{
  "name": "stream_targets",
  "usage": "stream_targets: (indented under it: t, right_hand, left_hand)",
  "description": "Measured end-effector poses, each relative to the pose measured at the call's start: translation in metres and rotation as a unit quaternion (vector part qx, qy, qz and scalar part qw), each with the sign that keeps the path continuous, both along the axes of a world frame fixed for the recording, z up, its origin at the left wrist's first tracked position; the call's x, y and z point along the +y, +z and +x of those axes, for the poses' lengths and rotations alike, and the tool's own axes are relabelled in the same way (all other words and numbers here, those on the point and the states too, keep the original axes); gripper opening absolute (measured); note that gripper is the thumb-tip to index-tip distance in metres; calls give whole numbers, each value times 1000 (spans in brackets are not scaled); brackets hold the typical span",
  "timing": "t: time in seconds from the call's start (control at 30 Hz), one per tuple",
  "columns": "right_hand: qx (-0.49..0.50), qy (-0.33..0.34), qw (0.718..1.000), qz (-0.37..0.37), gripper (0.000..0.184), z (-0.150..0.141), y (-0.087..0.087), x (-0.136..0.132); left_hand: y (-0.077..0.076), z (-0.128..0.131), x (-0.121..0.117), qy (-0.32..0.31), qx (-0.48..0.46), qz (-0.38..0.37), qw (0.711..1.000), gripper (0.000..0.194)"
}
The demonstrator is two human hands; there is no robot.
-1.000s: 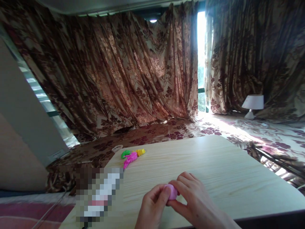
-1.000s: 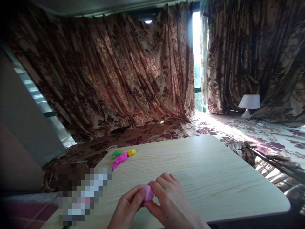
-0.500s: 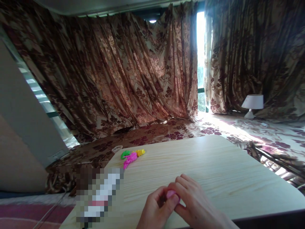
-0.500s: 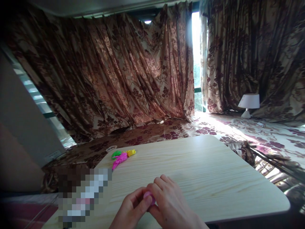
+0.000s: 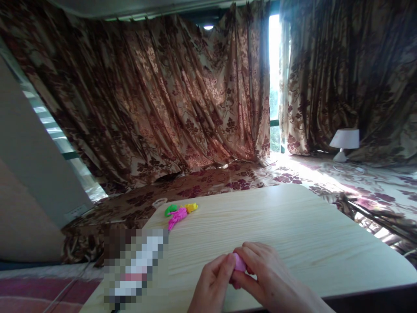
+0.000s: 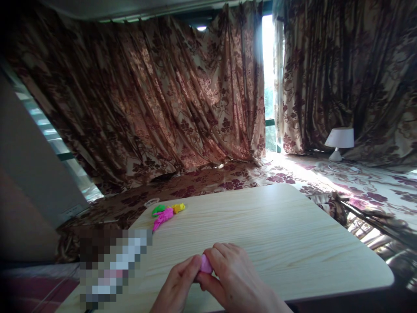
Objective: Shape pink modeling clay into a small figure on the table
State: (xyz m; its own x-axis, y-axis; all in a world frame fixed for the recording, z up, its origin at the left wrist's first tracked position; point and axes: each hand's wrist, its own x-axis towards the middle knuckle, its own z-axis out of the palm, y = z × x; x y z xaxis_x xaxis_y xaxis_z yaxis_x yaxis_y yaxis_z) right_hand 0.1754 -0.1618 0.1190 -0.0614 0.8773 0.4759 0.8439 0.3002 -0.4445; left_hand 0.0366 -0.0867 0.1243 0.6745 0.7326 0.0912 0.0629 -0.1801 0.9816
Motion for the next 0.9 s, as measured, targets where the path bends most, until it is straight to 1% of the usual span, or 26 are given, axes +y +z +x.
stream_targets:
  t: [0.03, 0.07, 0.13, 0.17, 0.23, 0.3, 0.4, 0.43, 0.5, 0.57, 0.67, 0.7, 0.73, 0.8, 0.83, 0.9]
  right_hand:
    - [4, 5, 1000, 0, 11, 0, 2, -1]
    - [8, 11, 1000, 0, 13, -1, 4, -2]
    - [14, 25, 1000, -2, 26, -1, 7, -4]
    - [15, 30, 999, -3, 27, -2, 8, -4]
    - [10, 31, 999, -4, 20, -2, 7, -5]
    - [-3, 19, 1000, 6, 13, -2, 5, -4]
    - [-21, -4, 1000, 20, 7, -4, 1, 0]
    - [-23, -10, 1000, 16, 7, -4, 0, 1]
    - [-21, -18, 1000, 3, 8, -6, -1, 3]
    - [-11, -26, 1000, 5, 8, -7, -3, 4]
    - [12, -22, 999, 44, 39, -7, -5, 2]
    - [20, -14, 998, 50, 44, -7, -4, 0]
    - [27, -4, 999, 47, 41, -7, -3, -1]
    - [35, 10, 999, 25, 25, -6, 1, -3]
    - [34, 11, 999, 14, 17, -5, 3, -4]
    - [23, 11, 1000, 3, 5, -4, 6, -6]
  left_hand:
    - [-4, -1, 1, 5, 5, -18, 1000, 45]
    - [-9, -2, 3, 14, 13, -40, 999, 47]
    - [-21, -7, 6, 29, 25, -70, 997, 50]
    - [-26, -9, 7, 35, 26, -68, 997, 50]
    - [-31, -11, 8, 40, 20, -38, 998, 48]
    - [-29, -10, 9, 23, 16, -10, 1000, 46]
    - [-18, -2, 8, -40, 3, 6, 999, 46]
    - [-14, 0, 7, -52, -6, 7, 999, 46]
    - [-10, 3, 6, -51, -25, 4, 998, 43]
    - [-9, 3, 6, -42, -38, -4, 998, 39]
    - [-9, 1, 6, -52, -46, -11, 998, 33]
    - [-8, 0, 7, -57, -48, -14, 997, 33]
    - [-8, 0, 7, -59, -51, -18, 997, 34]
    - [-8, 1, 6, -49, -61, -28, 997, 38]
    - [-9, 1, 6, -35, -62, -33, 997, 39]
    - [-10, 1, 4, 15, -44, -36, 998, 40]
